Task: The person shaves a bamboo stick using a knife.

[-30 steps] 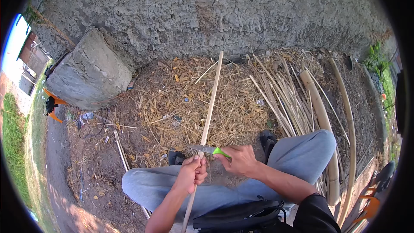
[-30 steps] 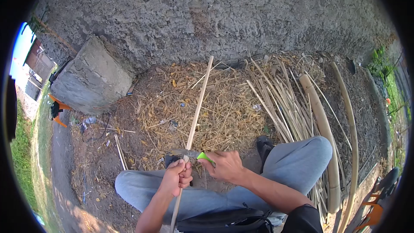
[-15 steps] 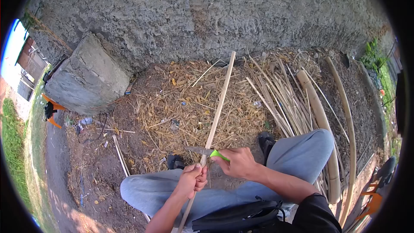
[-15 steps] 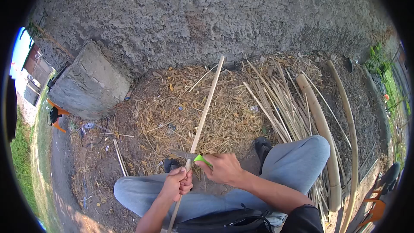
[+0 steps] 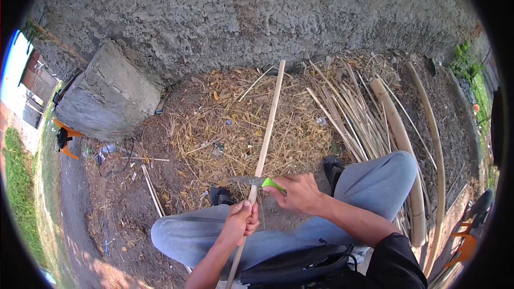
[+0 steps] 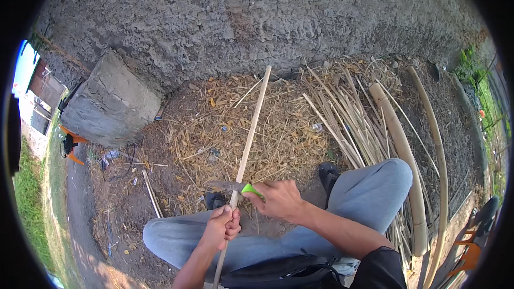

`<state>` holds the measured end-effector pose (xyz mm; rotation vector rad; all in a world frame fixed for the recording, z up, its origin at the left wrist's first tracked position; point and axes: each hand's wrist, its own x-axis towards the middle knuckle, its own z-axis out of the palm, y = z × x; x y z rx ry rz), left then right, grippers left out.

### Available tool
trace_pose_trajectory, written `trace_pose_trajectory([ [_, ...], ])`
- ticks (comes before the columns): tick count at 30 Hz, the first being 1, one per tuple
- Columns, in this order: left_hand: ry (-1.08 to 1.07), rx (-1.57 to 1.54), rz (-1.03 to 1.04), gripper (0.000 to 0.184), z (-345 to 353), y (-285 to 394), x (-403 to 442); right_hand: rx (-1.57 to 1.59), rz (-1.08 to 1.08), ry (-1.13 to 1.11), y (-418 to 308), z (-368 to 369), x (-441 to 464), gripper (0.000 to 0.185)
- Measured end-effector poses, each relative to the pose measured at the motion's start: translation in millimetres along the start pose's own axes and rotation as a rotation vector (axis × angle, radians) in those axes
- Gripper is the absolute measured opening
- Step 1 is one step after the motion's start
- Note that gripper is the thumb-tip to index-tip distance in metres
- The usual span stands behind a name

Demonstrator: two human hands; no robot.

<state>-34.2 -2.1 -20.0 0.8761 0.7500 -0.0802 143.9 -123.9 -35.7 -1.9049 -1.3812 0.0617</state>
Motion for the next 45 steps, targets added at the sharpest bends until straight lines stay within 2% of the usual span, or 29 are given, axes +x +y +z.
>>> trace_pose_trajectory([
  [2, 0.013, 0.027, 0.026, 0.033, 1.4, 3.0, 0.5, -0.106, 0.057, 0.028, 5.3, 0.4, 11.7, 0.022],
  [3, 0.010, -0.001, -0.025, 0.033, -0.8, -0.3, -0.7, -0.106, 0.119, 0.126, 14.5, -3.4, 22.7, 0.023],
  [4, 0.008, -0.028, -0.078, 0.033, -2.5, -3.1, -2.2, -0.109, 0.112, 0.132, 31.7, -12.8, 33.4, 0.023],
  [6, 0.011, 0.017, -0.086, 0.033, -2.4, -6.7, -4.6, -0.179, 0.357, -0.027, 59.6, -33.5, 44.7, 0.031],
  [7, 0.014, 0.052, -0.098, 0.032, -1.7, -7.4, -4.0, -0.182, 0.362, -0.019, 57.1, -33.9, 42.6, 0.031],
  [10, 0.022, 0.081, -0.058, 0.032, -4.6, -4.7, -0.9, -0.183, 0.271, 0.018, 29.6, -33.2, 26.8, 0.033],
  [12, 0.024, 0.046, -0.037, 0.032, -4.5, -3.1, -1.0, -0.077, -0.028, -0.014, 6.5, -20.9, 7.8, 0.032],
  [16, 0.043, 0.052, 0.016, 0.033, -2.2, -4.9, -3.6, -0.061, 0.069, 0.065, 21.4, -9.8, 10.5, 0.032],
  [18, 0.074, 0.069, 0.018, 0.032, 4.0, 2.5, -2.5, -0.181, 0.031, 0.091, 29.4, -2.6, 18.5, 0.030],
  [20, 0.112, 0.089, 0.035, 0.031, 5.4, 3.8, -2.6, -0.225, 0.097, 0.067, 38.5, -10.5, 29.5, 0.030],
  [22, 0.124, 0.182, -0.061, 0.031, 2.6, -7.5, -5.8, -0.217, 0.242, 0.109, 58.7, -29.5, 42.4, 0.029],
  [24, 0.111, 0.165, -0.082, 0.030, 0.9, -4.8, -4.2, -0.195, 0.287, 0.061, 53.9, -30.6, 37.1, 0.028],
  [26, 0.065, 0.074, -0.065, 0.030, 0.4, -1.4, -0.6, -0.158, 0.207, 0.118, 40.0, -22.2, 25.3, 0.028],
  [30, 0.061, 0.061, -0.011, 0.030, -6.5, 2.1, 3.9, -0.069, 0.034, -0.019, -4.7, -1.5, -3.1, 0.029],
  [32, 0.070, -0.008, -0.004, 0.031, -7.4, 2.2, 3.9, -0.041, -0.018, -0.116, -16.5, 6.5, -13.9, 0.022],
  [34, 0.077, 0.002, 0.020, 0.031, -5.3, 1.8, 3.5, -0.086, -0.020, -0.103, -5.8, 7.5, -8.7, 0.021],
  [36, 0.079, 0.012, 0.042, 0.031, -2.4, 2.6, 4.7, -0.085, 0.017, 0.025, 9.0, 7.5, 2.4, 0.022],
  [41, 0.144, 0.068, 0.061, 0.032, -1.4, 3.2, 9.0, -0.128, 0.012, 0.022, 1.1, 8.7, 3.7, 0.022],
  [43, 0.142, 0.076, 0.068, 0.032, -1.7, 1.5, 8.4, -0.143, -0.065, -0.075, -9.2, 7.7, -7.4, 0.021],
  [45, 0.139, 0.075, 0.068, 0.032, 0.8, 0.4, 8.6, -0.134, -0.046, -0.025, -1.0, 4.4, 0.5, 0.021],
])
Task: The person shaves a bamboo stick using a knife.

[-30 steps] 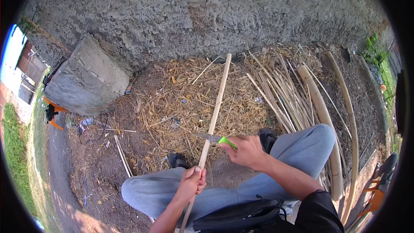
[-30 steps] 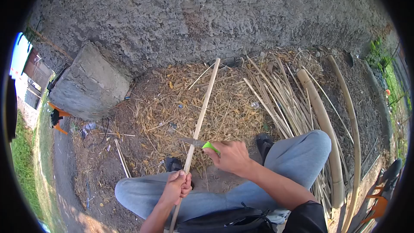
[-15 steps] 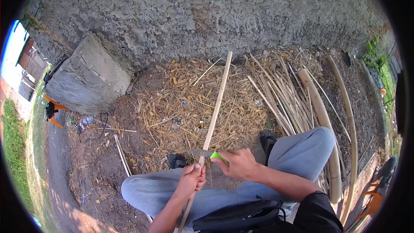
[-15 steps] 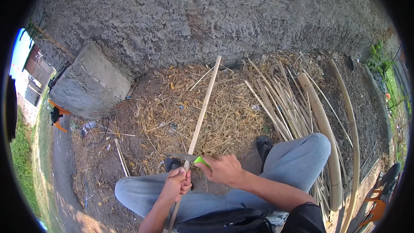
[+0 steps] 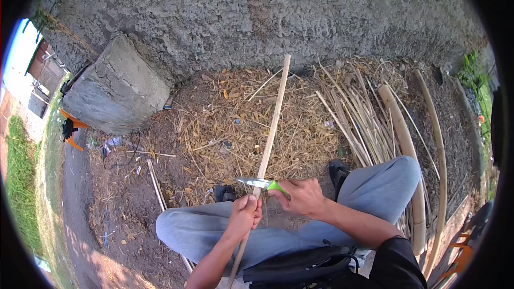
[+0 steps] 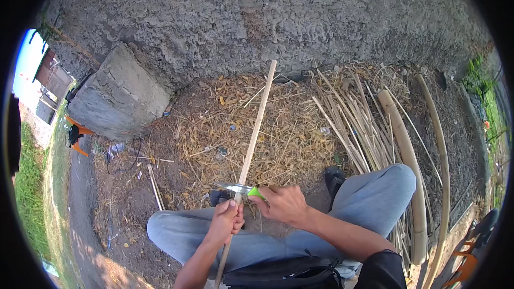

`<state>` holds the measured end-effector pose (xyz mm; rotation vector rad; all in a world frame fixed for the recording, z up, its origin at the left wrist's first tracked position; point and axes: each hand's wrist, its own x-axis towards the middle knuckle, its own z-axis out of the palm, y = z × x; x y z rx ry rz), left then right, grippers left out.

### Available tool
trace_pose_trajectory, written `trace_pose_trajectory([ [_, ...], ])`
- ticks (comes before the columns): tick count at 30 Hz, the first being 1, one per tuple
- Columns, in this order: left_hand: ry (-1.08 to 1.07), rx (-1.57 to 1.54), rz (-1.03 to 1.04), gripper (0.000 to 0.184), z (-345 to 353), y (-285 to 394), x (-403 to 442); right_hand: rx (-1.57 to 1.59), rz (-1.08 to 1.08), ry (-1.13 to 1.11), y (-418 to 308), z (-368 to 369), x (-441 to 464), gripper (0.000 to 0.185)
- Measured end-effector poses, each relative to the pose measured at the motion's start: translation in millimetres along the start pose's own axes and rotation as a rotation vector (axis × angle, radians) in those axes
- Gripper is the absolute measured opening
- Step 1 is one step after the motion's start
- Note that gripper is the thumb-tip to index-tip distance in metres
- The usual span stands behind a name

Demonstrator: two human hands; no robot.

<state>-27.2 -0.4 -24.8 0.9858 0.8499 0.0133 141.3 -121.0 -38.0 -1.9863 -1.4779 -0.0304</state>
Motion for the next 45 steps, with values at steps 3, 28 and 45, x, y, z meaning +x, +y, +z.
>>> trace_pose_trajectory([
  [3, -0.017, 0.028, 0.033, 0.031, 4.9, 4.9, -0.7, 0.016, 0.063, 0.076, 10.1, 4.1, 9.0, 0.022],
  [28, -0.055, 0.065, -0.031, 0.031, 0.3, -3.0, -19.0, 0.006, 0.160, 0.166, 34.5, -15.6, 15.2, 0.028],
  [45, -0.009, 0.111, -0.035, 0.033, -4.8, -12.0, -59.6, -0.017, 0.029, 0.207, 39.2, -37.6, 19.8, 0.032],
])
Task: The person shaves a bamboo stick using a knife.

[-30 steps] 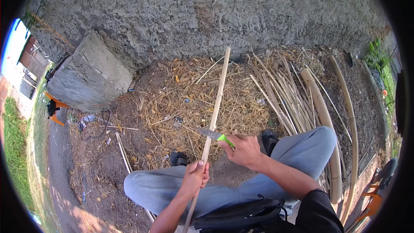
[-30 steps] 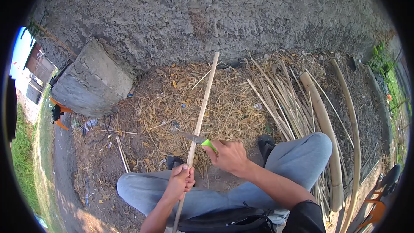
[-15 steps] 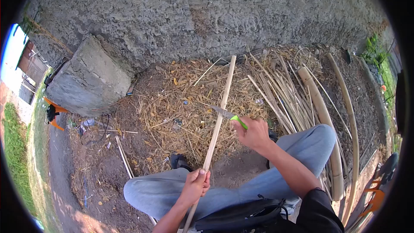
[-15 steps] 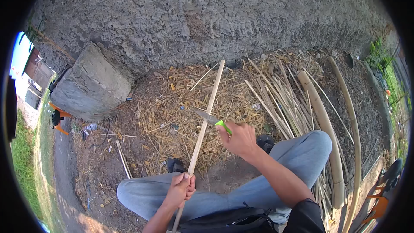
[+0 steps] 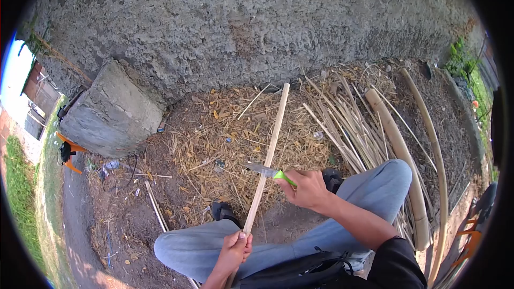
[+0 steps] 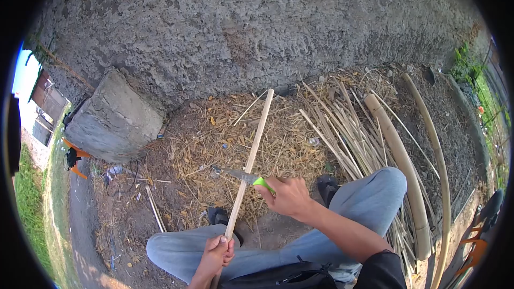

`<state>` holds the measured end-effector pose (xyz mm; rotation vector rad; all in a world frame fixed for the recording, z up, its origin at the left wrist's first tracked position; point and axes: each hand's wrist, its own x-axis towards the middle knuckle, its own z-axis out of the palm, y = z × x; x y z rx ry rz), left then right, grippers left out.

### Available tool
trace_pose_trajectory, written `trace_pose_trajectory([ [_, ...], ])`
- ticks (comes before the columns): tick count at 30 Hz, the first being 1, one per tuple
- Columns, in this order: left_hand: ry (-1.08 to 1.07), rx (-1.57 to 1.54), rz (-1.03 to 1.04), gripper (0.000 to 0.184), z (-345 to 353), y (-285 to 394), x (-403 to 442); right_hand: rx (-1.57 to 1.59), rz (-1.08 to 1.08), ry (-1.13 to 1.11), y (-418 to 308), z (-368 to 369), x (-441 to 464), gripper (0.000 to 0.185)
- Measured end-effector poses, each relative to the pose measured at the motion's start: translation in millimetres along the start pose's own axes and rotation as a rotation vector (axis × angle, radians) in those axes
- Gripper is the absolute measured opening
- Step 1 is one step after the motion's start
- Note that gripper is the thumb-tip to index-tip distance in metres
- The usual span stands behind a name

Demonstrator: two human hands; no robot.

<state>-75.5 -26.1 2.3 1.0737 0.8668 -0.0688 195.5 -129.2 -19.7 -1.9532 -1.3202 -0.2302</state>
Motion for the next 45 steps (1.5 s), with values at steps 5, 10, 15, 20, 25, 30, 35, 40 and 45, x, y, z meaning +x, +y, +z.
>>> trace_pose_trajectory([
  [5, 0.063, 0.160, 0.027, 0.034, 1.6, -15.6, -24.8, -0.063, 0.377, 0.047, 49.2, -19.3, 26.6, 0.035],
  [10, 0.143, 0.281, 0.286, 0.028, 0.4, -36.1, -29.5, 0.000, 0.113, -0.145, 7.6, -12.3, -5.1, 0.034],
  [15, 0.137, 0.342, 0.186, 0.032, -13.6, -58.6, -27.8, -0.069, 0.622, -0.024, 80.8, -22.2, 28.4, 0.042],
  [20, 0.235, 0.353, 0.183, 0.031, -19.5, -50.9, -10.7, 0.299, 0.733, 0.139, 95.1, -17.5, 19.8, 0.047],
  [25, 0.230, 0.418, 0.224, 0.032, -13.9, -40.5, -11.3, 0.142, 0.490, -0.059, 45.8, -2.6, 3.3, 0.039],
  [30, 0.230, 0.474, 0.322, 0.033, -19.3, -40.8, -26.6, 0.168, 0.262, 0.063, 43.2, 11.0, -7.6, 0.028],
  [35, -0.051, -0.221, -0.179, 0.029, -68.0, -73.9, -41.1, 0.135, 0.218, 0.093, 50.7, 11.6, -7.8, 0.025],
  [40, 0.077, -0.279, -0.242, 0.027, -63.8, -66.9, -68.8, 0.157, 0.262, 0.031, 69.6, 4.9, 3.4, 0.032],
  [45, -0.099, -0.272, -0.228, 0.028, -82.6, -76.8, -80.7, 0.580, 0.984, 0.166, 139.9, 1.9, 10.3, 0.050],
])
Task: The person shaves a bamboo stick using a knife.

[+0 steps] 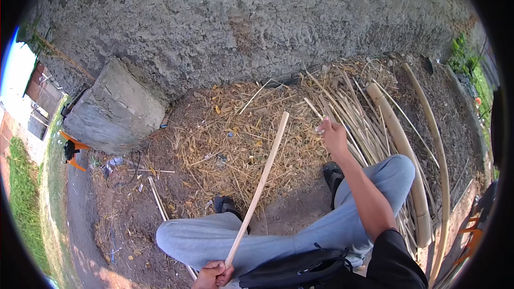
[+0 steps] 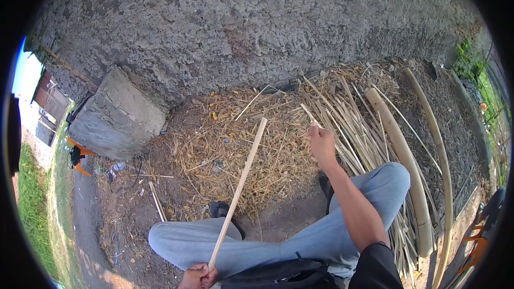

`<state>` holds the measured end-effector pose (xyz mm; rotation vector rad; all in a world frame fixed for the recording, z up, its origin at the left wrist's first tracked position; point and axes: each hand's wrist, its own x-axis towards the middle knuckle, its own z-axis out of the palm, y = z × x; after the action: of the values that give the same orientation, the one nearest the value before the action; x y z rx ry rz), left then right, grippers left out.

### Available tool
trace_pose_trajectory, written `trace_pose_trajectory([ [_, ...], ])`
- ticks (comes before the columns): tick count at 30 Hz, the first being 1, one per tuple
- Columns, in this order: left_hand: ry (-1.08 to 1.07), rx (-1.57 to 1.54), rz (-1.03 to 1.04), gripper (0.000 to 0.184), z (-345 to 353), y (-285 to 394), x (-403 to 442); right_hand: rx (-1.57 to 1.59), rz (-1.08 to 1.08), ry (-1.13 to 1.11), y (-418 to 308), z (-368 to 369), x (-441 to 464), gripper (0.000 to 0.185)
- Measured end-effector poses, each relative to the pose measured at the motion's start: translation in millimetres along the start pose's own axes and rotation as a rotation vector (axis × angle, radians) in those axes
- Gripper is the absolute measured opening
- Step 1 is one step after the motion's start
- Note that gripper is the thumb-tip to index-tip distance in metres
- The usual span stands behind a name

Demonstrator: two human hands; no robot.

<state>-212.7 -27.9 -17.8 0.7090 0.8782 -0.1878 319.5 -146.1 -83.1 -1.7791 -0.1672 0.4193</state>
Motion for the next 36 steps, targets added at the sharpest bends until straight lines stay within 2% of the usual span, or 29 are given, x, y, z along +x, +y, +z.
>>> trace_pose_trajectory([
  [1, 0.116, 0.111, 0.031, 0.029, 17.4, 5.0, -7.0, 0.003, -0.003, -0.002, -20.5, 3.6, -14.4, 0.050],
  [2, 0.229, 0.217, 0.063, 0.030, 31.6, 8.0, -7.2, 0.226, 0.102, -0.082, -39.8, 4.3, -33.2, 0.050],
  [3, 0.224, 0.210, 0.066, 0.030, 39.1, 8.2, -1.5, 0.444, 0.207, -0.162, -58.6, 7.4, -49.8, 0.049],
  [5, 0.270, 0.393, 0.216, 0.033, 53.5, 4.8, 5.8, 0.380, 0.189, -0.211, -65.2, 18.1, -62.0, 0.046],
  [9, 0.323, 0.585, 0.308, 0.037, 70.8, 11.9, 5.1, 0.371, 0.142, -0.191, -58.2, 29.1, -67.8, 0.040],
  [10, 0.320, 0.590, 0.310, 0.037, 67.3, 9.0, 6.5, 0.337, 0.109, -0.141, -63.5, 29.0, -68.5, 0.039],
  [12, 0.375, 0.691, 0.451, 0.034, 62.0, 3.8, 9.0, 0.301, 0.075, -0.085, -66.0, 25.9, -64.2, 0.038],
  [16, 0.384, 0.749, 0.398, 0.033, 63.0, 7.9, 2.6, 0.280, -0.050, -0.138, -64.1, 14.8, -51.4, 0.035],
  [18, 0.497, 1.016, 0.593, 0.031, 54.2, 1.4, 6.3, 0.268, -0.053, -0.175, -66.5, 12.3, -49.7, 0.034],
  [19, 0.500, 1.014, 0.587, 0.031, 53.5, 3.6, 3.4, 0.180, -0.097, -0.159, -67.4, 12.2, -49.0, 0.031],
  [21, 0.515, 0.994, 0.441, 0.029, 54.4, 14.6, -1.4, 0.091, -0.139, -0.146, -64.0, 12.2, -46.0, 0.028],
  [22, 0.515, 0.994, 0.439, 0.029, 52.3, 17.4, -2.7, 0.040, -0.202, -0.090, -59.0, 12.6, -42.0, 0.025],
  [24, 0.573, 1.224, 0.457, 0.026, 52.1, 23.2, -4.4, -0.014, -0.264, -0.035, -60.0, 10.8, -41.4, 0.022],
  [26, 0.539, 1.175, 0.500, 0.025, 56.6, 32.1, -3.7, -0.178, -0.278, 0.030, -71.6, 7.7, -50.7, 0.019],
  [27, 0.507, 1.129, 0.542, 0.031, 58.7, 36.2, -5.6, -0.177, -0.270, 0.021, -71.1, 7.7, -52.4, 0.019],
  [31, 0.526, 1.133, 0.508, 0.030, 57.1, 39.7, -3.5, -0.254, -0.324, 0.087, -67.6, 5.5, -49.9, 0.018],
  [33, 0.487, 1.078, 0.533, 0.026, 56.2, 36.9, 0.5, 0.266, -0.039, -0.019, -64.3, 1.6, -40.6, 0.018],
  [34, 0.487, 1.077, 0.530, 0.026, 56.8, 36.5, 1.4, 0.401, 0.099, -0.075, -65.1, -4.4, -35.5, 0.017],
  [36, 0.430, 1.051, 0.486, 0.026, 58.8, 37.5, 3.4, 0.445, 0.175, -0.074, -67.2, -8.7, -33.7, 0.015],
])
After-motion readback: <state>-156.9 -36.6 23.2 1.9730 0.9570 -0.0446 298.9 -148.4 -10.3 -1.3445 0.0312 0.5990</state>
